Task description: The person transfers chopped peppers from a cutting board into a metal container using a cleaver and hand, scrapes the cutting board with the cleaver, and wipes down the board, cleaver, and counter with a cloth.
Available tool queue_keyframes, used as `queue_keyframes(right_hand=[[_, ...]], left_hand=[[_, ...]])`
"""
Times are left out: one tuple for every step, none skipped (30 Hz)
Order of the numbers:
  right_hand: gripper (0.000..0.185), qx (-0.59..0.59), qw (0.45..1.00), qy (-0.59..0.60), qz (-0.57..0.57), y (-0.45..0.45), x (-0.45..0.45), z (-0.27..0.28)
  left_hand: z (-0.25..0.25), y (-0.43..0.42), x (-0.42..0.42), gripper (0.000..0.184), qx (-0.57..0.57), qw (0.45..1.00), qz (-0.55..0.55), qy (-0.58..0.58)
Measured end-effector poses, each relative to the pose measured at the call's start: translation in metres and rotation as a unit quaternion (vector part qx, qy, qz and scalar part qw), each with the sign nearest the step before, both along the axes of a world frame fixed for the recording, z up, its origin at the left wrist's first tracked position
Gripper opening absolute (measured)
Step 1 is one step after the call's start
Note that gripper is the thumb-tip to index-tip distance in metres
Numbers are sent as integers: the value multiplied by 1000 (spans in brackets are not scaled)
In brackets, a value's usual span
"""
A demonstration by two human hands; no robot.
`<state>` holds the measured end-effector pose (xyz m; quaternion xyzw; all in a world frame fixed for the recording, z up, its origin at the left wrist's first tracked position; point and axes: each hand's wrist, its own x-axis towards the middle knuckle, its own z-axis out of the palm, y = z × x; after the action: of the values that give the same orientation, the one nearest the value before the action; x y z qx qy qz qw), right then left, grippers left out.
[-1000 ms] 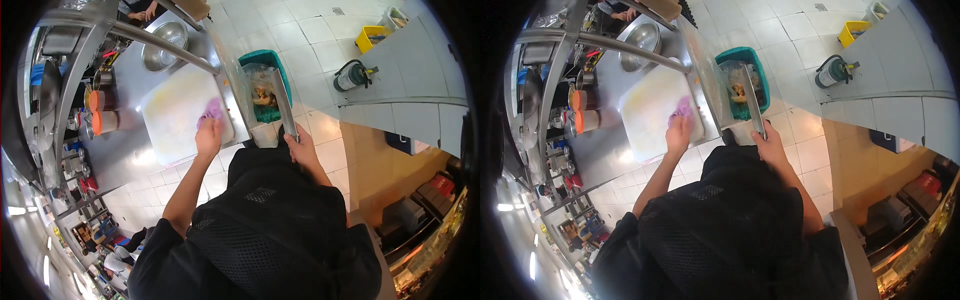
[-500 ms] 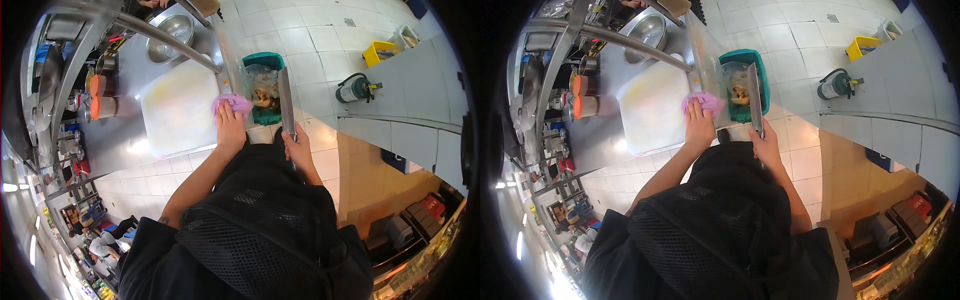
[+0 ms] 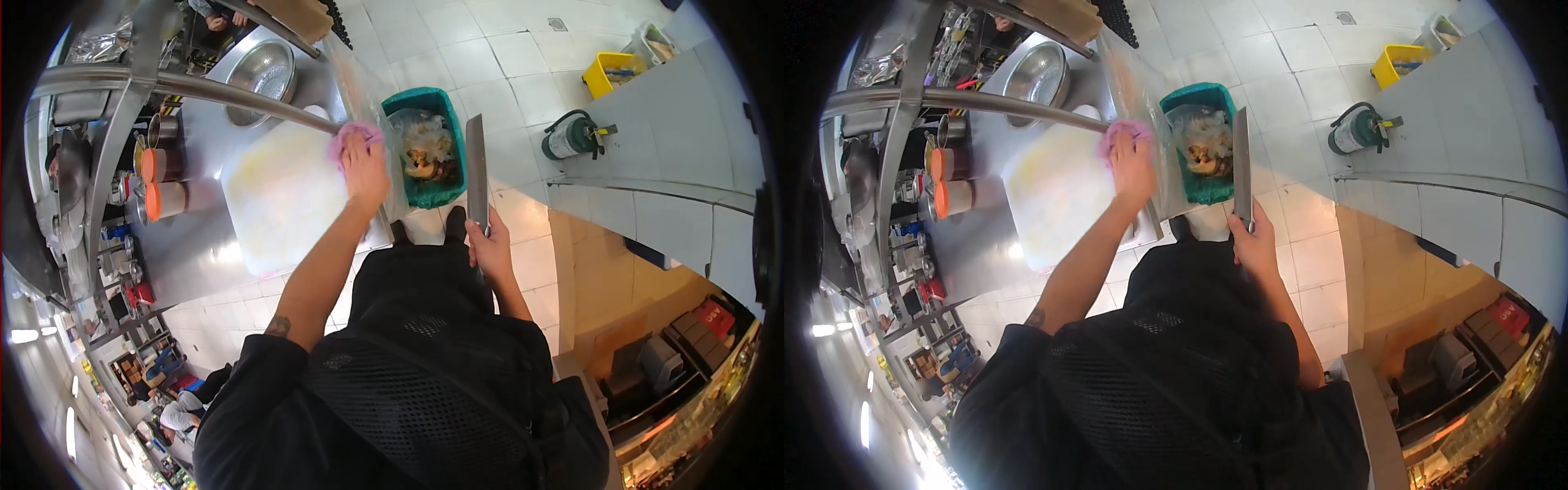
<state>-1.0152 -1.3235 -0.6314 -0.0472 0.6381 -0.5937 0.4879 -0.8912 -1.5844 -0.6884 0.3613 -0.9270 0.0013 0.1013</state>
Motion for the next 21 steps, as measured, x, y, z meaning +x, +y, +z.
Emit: queue_keyframes(right_hand=[[42,-3,1000,6,1,2,-2,1],[40,-1,1000,6,8,6,-4,1],[38,1,1000,7,17,8,-6,2],[38,-5,999,20,26,8,-8,5],[37,-7,1000,10,19,10,-10,9],[36,-6,1000,-2,12,13,-11,13],[37,5,1000,-7,14,14,-13,15],[40,11,1000,-16,20,16,-15,13],[39,-14,998,-53,17,19,-18,12],[38,-38,995,-89,11,19,-21,17],[36,-62,991,-121,3,17,-25,22],[35,-91,983,-157,-2,13,-30,27],[31,-105,983,-150,16,8,-36,32],[31,-109,983,-145,16,3,-42,31],[29,-107,986,-123,44,-4,-46,27],[27,-104,987,-102,74,-9,-47,25],[26,-113,982,-122,83,-17,-47,31],[26,-116,982,-117,92,-23,-47,33],[25,-97,981,-120,118,-27,-44,35],[23,-76,980,-122,141,-31,-40,39],[32,-51,983,-95,149,-34,-38,43]], left_hand=[[-1,-15,-13,29,-3,1000,1,6],[-2,-35,-29,26,170,982,-58,60],[1,-47,-38,25,333,928,-118,116],[9,-46,-52,25,325,930,-115,130],[21,-37,-76,23,275,939,-55,200],[30,-29,-94,22,224,937,8,268],[32,-31,-108,20,215,930,47,294],[43,-31,-114,20,219,924,48,309],[54,-30,-122,20,247,888,100,374],[65,-26,-132,20,278,844,149,433],[77,-16,-133,20,288,837,142,443],[89,-1,-123,20,328,796,112,496],[98,16,-112,20,362,753,82,544],[97,37,-104,25,399,749,58,526],[89,60,-93,30,434,745,35,505],[76,84,-85,43,311,857,-35,409],[66,102,-82,56,400,835,-115,359],[47,120,-87,64,303,889,-110,325],[50,119,-87,68,319,894,-80,305],[52,116,-89,72,336,896,-52,285],[54,111,-95,72,336,894,-48,293]])
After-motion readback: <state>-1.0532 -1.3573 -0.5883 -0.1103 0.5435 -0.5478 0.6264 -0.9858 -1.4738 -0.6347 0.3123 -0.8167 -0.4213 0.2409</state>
